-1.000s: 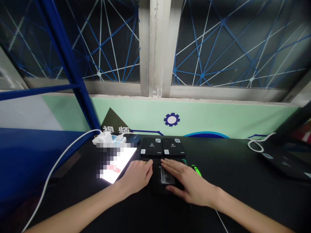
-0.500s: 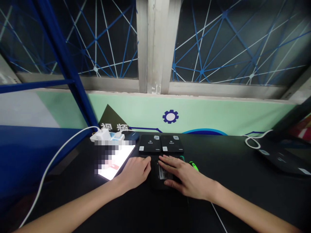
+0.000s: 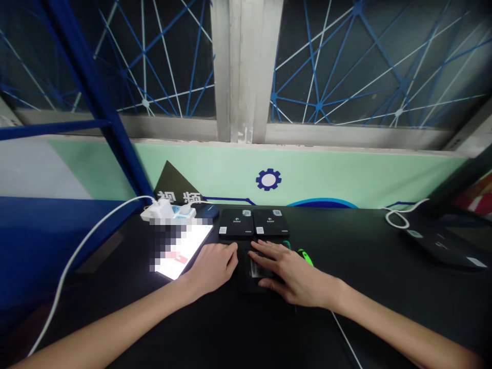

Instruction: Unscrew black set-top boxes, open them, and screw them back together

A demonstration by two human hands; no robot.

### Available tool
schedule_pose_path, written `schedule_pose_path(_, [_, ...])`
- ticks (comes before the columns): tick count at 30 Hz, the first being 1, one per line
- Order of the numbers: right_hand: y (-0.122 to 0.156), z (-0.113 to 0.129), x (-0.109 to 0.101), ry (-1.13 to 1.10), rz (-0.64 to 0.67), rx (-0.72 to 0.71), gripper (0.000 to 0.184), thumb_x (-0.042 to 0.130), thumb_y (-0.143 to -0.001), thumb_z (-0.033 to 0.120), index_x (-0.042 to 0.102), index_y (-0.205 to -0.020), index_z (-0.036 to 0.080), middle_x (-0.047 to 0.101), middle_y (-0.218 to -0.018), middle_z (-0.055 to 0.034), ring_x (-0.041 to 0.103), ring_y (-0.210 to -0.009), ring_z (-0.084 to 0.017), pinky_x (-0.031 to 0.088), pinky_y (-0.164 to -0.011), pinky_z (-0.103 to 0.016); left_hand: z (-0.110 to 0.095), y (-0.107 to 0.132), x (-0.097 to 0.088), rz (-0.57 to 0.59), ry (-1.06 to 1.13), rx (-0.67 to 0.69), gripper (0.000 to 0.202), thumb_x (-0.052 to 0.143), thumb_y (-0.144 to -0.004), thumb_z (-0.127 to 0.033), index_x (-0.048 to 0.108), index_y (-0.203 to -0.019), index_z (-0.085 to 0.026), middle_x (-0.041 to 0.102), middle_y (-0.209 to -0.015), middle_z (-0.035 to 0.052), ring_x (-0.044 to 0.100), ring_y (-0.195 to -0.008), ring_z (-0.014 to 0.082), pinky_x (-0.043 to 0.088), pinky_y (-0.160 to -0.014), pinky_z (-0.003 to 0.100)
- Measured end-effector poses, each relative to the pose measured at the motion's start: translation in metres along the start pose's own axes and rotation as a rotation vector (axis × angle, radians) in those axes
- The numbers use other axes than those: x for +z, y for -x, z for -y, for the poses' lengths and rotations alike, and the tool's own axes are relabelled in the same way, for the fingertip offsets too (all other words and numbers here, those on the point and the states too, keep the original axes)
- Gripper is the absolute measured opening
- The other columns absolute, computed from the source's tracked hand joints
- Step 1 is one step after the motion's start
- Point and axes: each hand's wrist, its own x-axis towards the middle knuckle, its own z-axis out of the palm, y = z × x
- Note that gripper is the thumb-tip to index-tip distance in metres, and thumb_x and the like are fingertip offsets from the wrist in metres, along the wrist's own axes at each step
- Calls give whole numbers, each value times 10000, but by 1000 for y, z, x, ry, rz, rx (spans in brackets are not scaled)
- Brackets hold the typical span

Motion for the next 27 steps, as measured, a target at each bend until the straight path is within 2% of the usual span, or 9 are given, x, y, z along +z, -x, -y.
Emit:
schedule_pose_path(5, [1,3,1,0,-11,16,593,532,-975,400,382,-1520,221,312,-1597,-122,272,-1473,-325,286,-1183,-541,2,1,2,-16,12,7,273,363,-999,-219,537,-790,-205,675,-683,23,654,-615,209,293,-536,289])
schedule_pose_path(13, [4,4,-4,-6,-1,36,633,508,-973,491,354,-1533,240,294,-1609,-102,270,-1478,-298,280,-1192,-499,1,0,0,-24,21,-13,249,378,-989,-212,553,-811,-202,679,-694,25,657,-619,214,252,-523,297])
schedule_pose_path(18, [9,4,-4,0,-19,102,797,601,-858,635,366,-1526,269,256,-1620,-134,246,-1467,-381,290,-1150,-581,-1,-1,-3,-9,31,-9,281,356,-1003,-224,531,-783,-205,655,-666,14,627,-576,194,252,-511,294])
schedule_pose_path(21, [9,3,-2,-27,-35,110,825,630,-826,647,377,-1519,277,323,-1586,-149,328,-1419,-380,318,-1124,-586,-1,-1,-3,-3,35,-18,276,361,-1002,-226,539,-792,-202,663,-680,16,638,-596,191,258,-517,298])
schedule_pose_path(27, [4,1,2,-41,-128,84,795,721,-762,563,472,-1447,244,453,-1457,-152,409,-1322,-354,370,-1087,-539,-1,-1,-2,-1,34,-16,270,364,-999,-225,542,-798,-202,674,-696,20,647,-615,195,244,-524,295])
